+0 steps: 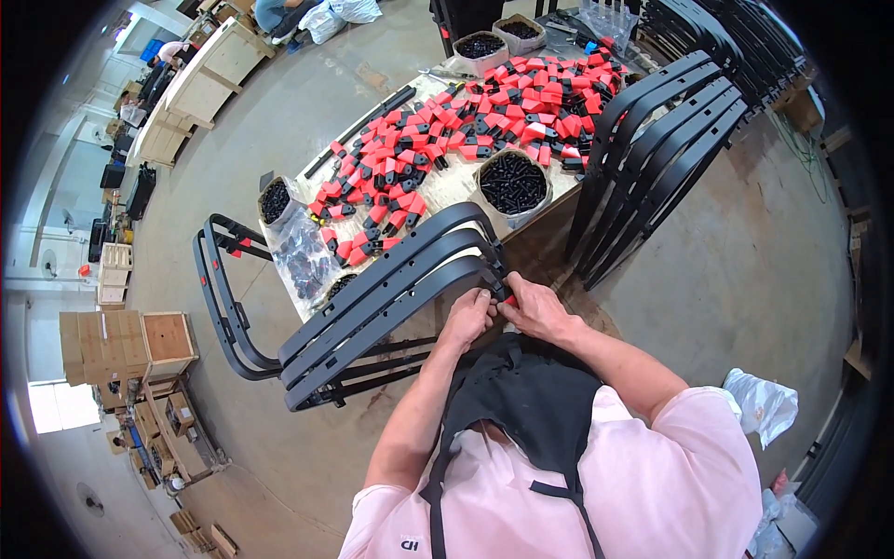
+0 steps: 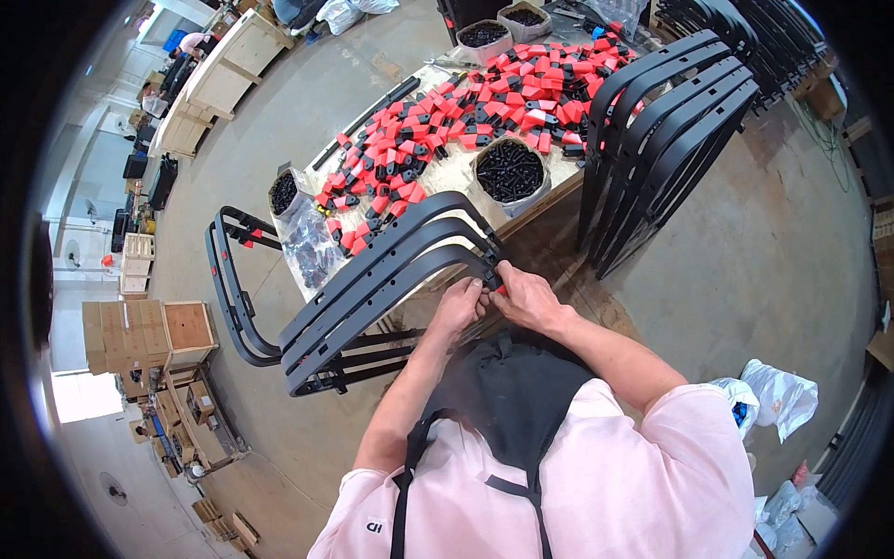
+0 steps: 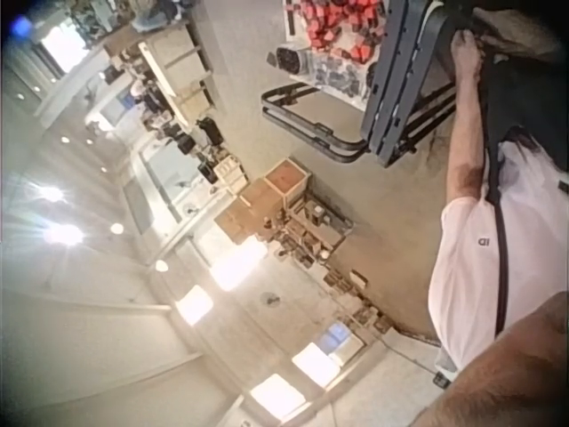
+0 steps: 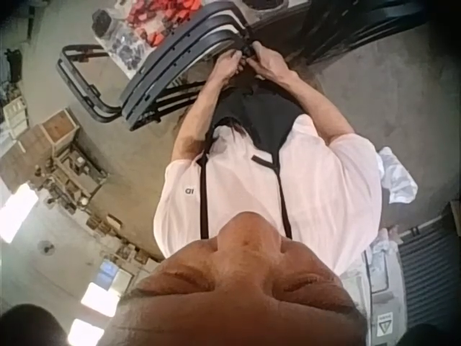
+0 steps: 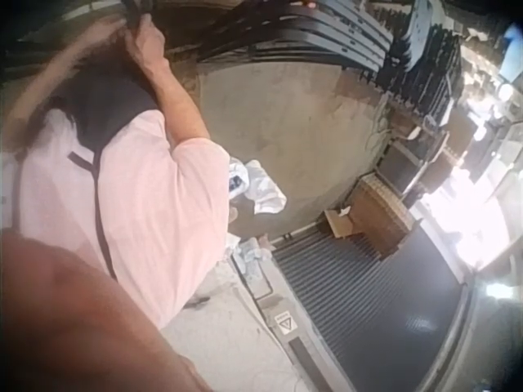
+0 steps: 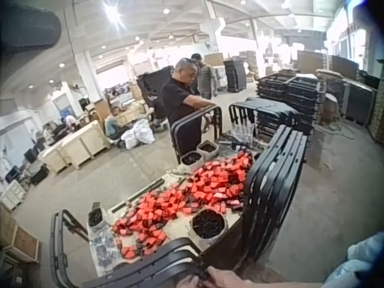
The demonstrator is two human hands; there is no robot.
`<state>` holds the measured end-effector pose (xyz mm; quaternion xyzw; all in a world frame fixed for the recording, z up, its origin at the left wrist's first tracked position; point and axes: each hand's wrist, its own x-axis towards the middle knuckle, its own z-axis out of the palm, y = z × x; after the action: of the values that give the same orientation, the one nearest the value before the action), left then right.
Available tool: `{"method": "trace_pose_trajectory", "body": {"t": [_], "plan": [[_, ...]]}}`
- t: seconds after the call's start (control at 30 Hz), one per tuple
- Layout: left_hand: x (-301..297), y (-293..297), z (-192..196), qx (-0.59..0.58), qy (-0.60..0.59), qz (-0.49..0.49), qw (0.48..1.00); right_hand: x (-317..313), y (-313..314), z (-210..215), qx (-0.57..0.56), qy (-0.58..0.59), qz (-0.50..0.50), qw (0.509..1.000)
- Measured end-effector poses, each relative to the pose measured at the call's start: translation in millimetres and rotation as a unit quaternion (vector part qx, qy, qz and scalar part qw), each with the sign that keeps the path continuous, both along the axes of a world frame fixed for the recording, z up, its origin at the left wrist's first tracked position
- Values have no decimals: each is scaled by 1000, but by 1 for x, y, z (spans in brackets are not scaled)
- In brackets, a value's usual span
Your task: Assembling metal furniture frames by attaching plastic caps and components using a power drill and hands.
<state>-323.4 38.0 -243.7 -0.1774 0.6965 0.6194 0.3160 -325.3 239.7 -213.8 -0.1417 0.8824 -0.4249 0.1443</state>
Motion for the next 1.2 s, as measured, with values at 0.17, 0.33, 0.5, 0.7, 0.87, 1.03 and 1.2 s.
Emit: {"method": "trace_pose_trajectory", "body": {"t": [0.17, 0.33, 0.5, 0.7, 0.87, 1.03, 1.2], "plan": [[-2, -2, -2, 3, -9, -5, 1000, 0, -2, -3, -8, 22, -3, 1000], [-4, 0, 2, -7, -6, -1, 1000, 0, -2, -5, -7, 27, -6, 1000], [-4, -1, 5, -12, -27, 3, 1000, 1, -4, 1, -3, 20, -7, 1000], [2, -2, 6, -4, -20, -3, 1000, 5, -1, -1, -6, 24, -1, 1000], [0, -4, -2, -10, -12, -12, 1000, 4, 0, -3, -3, 16, 1, 1000], [-3, -9, -26, -46, 179, -20, 983, -2, -2, 4, -8, 19, -1, 1000], [-4, -14, -29, -97, 186, -44, 977, -7, -1, -2, -6, 34, 6, 999]]}}
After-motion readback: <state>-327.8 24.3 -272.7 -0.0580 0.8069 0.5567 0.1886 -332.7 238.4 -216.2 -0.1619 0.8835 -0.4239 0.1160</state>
